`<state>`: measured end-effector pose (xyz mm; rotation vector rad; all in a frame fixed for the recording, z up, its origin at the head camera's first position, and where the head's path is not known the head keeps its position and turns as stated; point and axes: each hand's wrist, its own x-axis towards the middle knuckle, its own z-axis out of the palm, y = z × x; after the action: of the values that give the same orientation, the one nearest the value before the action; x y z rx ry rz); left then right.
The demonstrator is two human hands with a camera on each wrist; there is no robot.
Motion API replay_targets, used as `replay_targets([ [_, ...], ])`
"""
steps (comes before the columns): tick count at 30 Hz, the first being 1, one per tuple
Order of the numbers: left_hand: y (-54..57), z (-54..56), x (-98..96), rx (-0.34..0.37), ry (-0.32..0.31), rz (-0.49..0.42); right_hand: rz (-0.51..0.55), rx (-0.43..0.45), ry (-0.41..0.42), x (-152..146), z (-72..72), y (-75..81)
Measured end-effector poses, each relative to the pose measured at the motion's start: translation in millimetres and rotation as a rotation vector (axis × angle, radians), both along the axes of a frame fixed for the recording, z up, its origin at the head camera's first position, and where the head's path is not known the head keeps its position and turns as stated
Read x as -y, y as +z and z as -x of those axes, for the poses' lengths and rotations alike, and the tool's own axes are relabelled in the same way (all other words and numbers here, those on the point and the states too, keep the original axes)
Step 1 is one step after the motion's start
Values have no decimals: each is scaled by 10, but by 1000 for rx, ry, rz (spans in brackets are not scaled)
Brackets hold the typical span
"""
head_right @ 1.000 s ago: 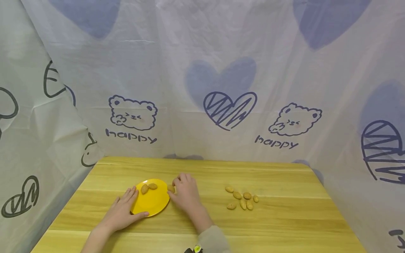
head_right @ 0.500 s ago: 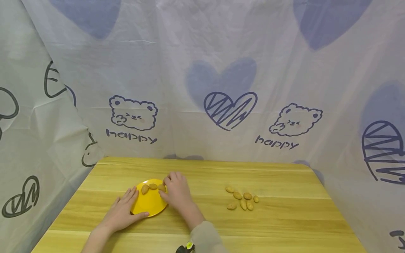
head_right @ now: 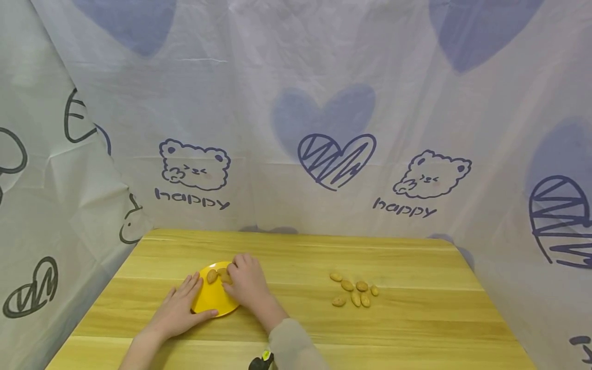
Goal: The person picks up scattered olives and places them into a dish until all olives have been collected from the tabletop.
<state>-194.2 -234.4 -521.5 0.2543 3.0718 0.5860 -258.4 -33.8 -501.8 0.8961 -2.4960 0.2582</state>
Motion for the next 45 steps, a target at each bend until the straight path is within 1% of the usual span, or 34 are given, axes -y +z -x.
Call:
replay_targets([
  [5,-17,7,5,-2,-3,-2,-44,4,-3,70,35,-68],
  [9,-32,13,8,-6,-4,-6,-60,-2,-7,109,59,-110],
  [17,-50,25,6,-10,-9,-11,-76,9,-7,166,88,-157],
  [22,-49,24,5,-11,-11,-13,-87,-9,-7,192,109,-198],
  [35,-38,22,7,-9,-12,-8,-82,-8,-36,225,117,-255],
  [45,-38,25,10,-1,-11,-8,-100,47,-56,260,135,-258],
])
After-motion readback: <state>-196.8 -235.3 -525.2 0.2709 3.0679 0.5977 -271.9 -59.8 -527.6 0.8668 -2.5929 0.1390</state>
